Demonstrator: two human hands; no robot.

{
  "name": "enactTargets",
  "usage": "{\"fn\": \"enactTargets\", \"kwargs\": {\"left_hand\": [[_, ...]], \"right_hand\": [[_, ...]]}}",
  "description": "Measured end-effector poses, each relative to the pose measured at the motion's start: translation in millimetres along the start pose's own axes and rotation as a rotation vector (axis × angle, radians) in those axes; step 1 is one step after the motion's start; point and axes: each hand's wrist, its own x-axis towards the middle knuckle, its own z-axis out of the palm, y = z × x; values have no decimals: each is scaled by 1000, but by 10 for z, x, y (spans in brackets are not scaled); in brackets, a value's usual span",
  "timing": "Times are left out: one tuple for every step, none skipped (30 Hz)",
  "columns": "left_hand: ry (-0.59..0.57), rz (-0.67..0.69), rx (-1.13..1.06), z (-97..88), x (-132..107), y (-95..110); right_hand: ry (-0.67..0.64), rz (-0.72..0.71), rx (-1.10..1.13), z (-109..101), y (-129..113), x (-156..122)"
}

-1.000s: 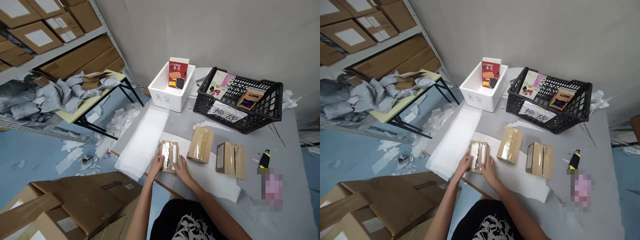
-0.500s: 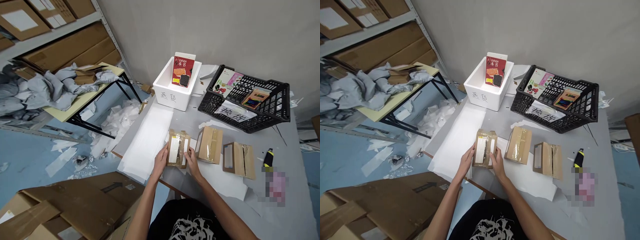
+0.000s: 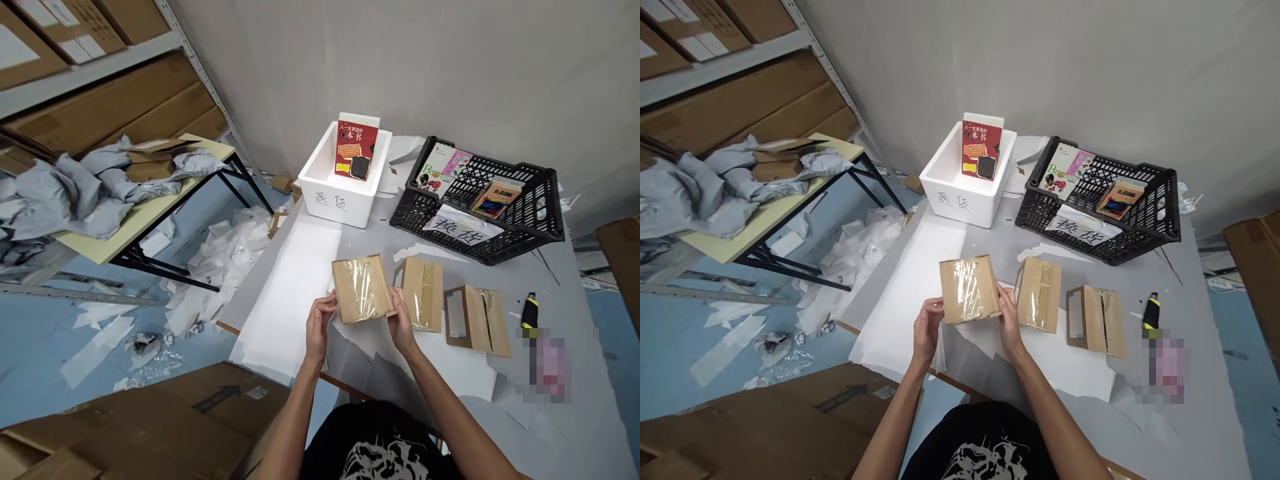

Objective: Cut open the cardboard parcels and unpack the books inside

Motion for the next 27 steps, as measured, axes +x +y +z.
{"fn": "enactTargets", "kwargs": {"left_hand": [[2, -9, 8, 0, 9, 3], [5, -21, 23, -1, 16, 6], [14, -34, 44, -2, 19, 10], [29, -45, 67, -2, 18, 14], [51, -50, 88, -2, 15, 18], [73, -44, 104, -2, 8, 21], [91, -27, 116, -2, -1, 25], [96, -3, 126, -3, -12, 28], [80, 24, 134, -4, -23, 31], [47, 51, 144, -7, -35, 34], [8, 79, 158, -10, -47, 39], [-28, 106, 179, -14, -57, 43], [-53, 133, 202, -17, -64, 50], [-67, 163, 222, -18, -69, 57], [-70, 196, 232, -17, -69, 67], [-71, 231, 229, -13, -65, 80], [-77, 265, 214, -7, -57, 95], [-87, 292, 192, 3, -47, 113], [-99, 308, 168, 15, -36, 133], [-105, 309, 146, 28, -26, 154], [-106, 299, 127, 43, -18, 175], [-105, 277, 108, 58, -13, 195], [-105, 245, 87, 71, -12, 213], [-109, 210, 65, 82, -16, 229], [-117, 177, 45, 91, -22, 243], [-125, 146, 32, 96, -29, 255], [-132, 117, 26, 99, -35, 267]], "right_hand": [[-10, -48, -35, -6, -28, -17], [-26, -112, -59, -10, -54, -35], [-52, -177, -73, -13, -79, -53], [-97, -223, -82, -15, -101, -69], [-135, -255, -82, -16, -121, -82], [-159, -275, -74, -17, -138, -91], [-165, -284, -57, -16, -153, -96], [-156, -283, -36, -16, -169, -96], [-139, -278, -13, -16, -186, -94], [-124, -269, 7, -17, -206, -88], [-112, -256, 22, -18, -228, -81], [-105, -238, 28, -20, -252, -74], [-102, -216, 25, -23, -274, -68], [-102, -190, 16, -26, -294, -65], [-103, -164, 5, -29, -309, -66], [-102, -143, -8, -30, -318, -71], [-100, -132, -22, -29, -321, -80], [-100, -128, -34, -25, -320, -93], [-96, -135, -40, -19, -317, -109], [-90, -151, -40, -11, -313, -126], [-85, -169, -31, -2, -311, -143], [-85, -186, -12, 7, -311, -158], [-95, -199, 16, 16, -315, -172], [-109, -208, 44, 22, -322, -184], [-123, -217, 66, 27, -332, -195], [-137, -224, 79, 29, -341, -204], [-143, -234, 82, 30, -349, -213]]}}
